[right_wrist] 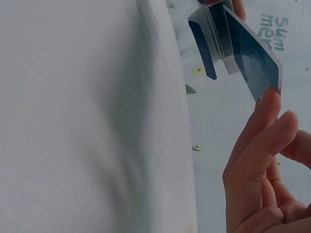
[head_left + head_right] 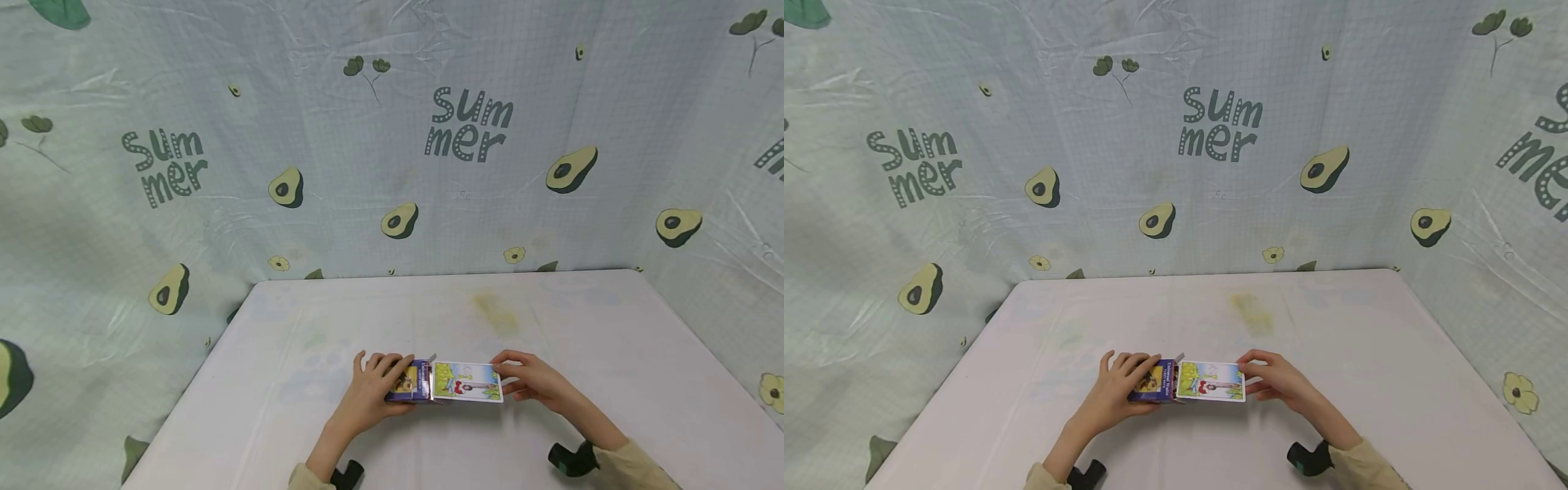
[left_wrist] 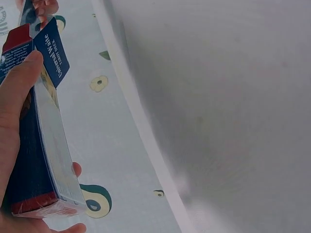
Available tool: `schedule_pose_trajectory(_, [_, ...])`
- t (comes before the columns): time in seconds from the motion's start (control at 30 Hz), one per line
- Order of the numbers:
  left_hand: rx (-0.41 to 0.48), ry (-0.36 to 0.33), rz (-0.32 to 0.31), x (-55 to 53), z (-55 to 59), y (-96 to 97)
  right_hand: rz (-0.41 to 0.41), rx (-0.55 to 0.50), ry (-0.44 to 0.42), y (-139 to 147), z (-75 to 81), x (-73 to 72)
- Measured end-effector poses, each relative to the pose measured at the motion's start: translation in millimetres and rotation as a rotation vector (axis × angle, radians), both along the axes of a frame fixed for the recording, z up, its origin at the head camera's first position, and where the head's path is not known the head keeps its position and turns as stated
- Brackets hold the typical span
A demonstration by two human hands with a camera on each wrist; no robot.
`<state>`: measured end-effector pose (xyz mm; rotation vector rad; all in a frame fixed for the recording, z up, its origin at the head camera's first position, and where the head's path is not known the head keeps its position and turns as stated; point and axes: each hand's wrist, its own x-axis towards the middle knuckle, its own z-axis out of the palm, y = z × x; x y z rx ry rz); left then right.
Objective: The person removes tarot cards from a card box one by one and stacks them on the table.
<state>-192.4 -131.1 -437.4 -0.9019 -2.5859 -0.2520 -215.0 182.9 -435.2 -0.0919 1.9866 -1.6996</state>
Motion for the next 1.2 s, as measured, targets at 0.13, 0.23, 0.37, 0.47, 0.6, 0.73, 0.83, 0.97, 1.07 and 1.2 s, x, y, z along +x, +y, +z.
schedule_pose_trajectory(0.13, [-0.001, -0.020, 0.016, 0.4, 0.0, -3.0, -0.013, -0.001, 0.001, 4.5, 3.7, 1.5])
schedule_pose_trajectory(0.23, [-0.002, -0.031, 0.026, 0.4, -0.2, -5.8, -0.032, 0.000, -0.008, 8.7, 4.5, 1.3])
schedule_pose_trajectory(0.37, [0.001, -0.028, 0.032, 0.0, 0.0, -8.5, -0.053, -0.005, -0.019, 13.2, 5.9, 0.8])
schedule_pose_trajectory(0.47, [0.000, -0.022, 0.035, 0.0, -0.1, -9.9, -0.055, -0.013, -0.016, 16.3, 6.6, 0.2])
schedule_pose_trajectory(0.6, [0.008, -0.013, 0.033, 0.1, -0.3, -11.3, -0.069, -0.015, -0.014, 20.5, 5.2, -1.5])
schedule_pose_trajectory(0.73, [0.017, -0.010, 0.030, 0.1, -0.4, -12.1, -0.077, -0.026, -0.018, 24.4, 3.6, -2.9])
schedule_pose_trajectory(0.83, [0.016, -0.004, 0.030, 0.6, -0.7, -12.7, -0.080, -0.036, -0.023, 26.6, 3.3, -2.6])
schedule_pose_trajectory(0.97, [0.018, 0.014, 0.025, 0.8, -1.3, -13.6, -0.093, -0.033, -0.030, 27.8, 3.5, -2.1])
schedule_pose_trajectory(1.07, [0.023, 0.021, 0.022, 1.4, -1.7, -14.0, -0.098, -0.035, -0.039, 28.4, 3.7, -2.0])
schedule_pose_trajectory(1.2, [0.023, 0.009, 0.027, 2.2, -1.8, -14.9, -0.082, -0.078, -0.055, 30.0, 3.2, -2.7])
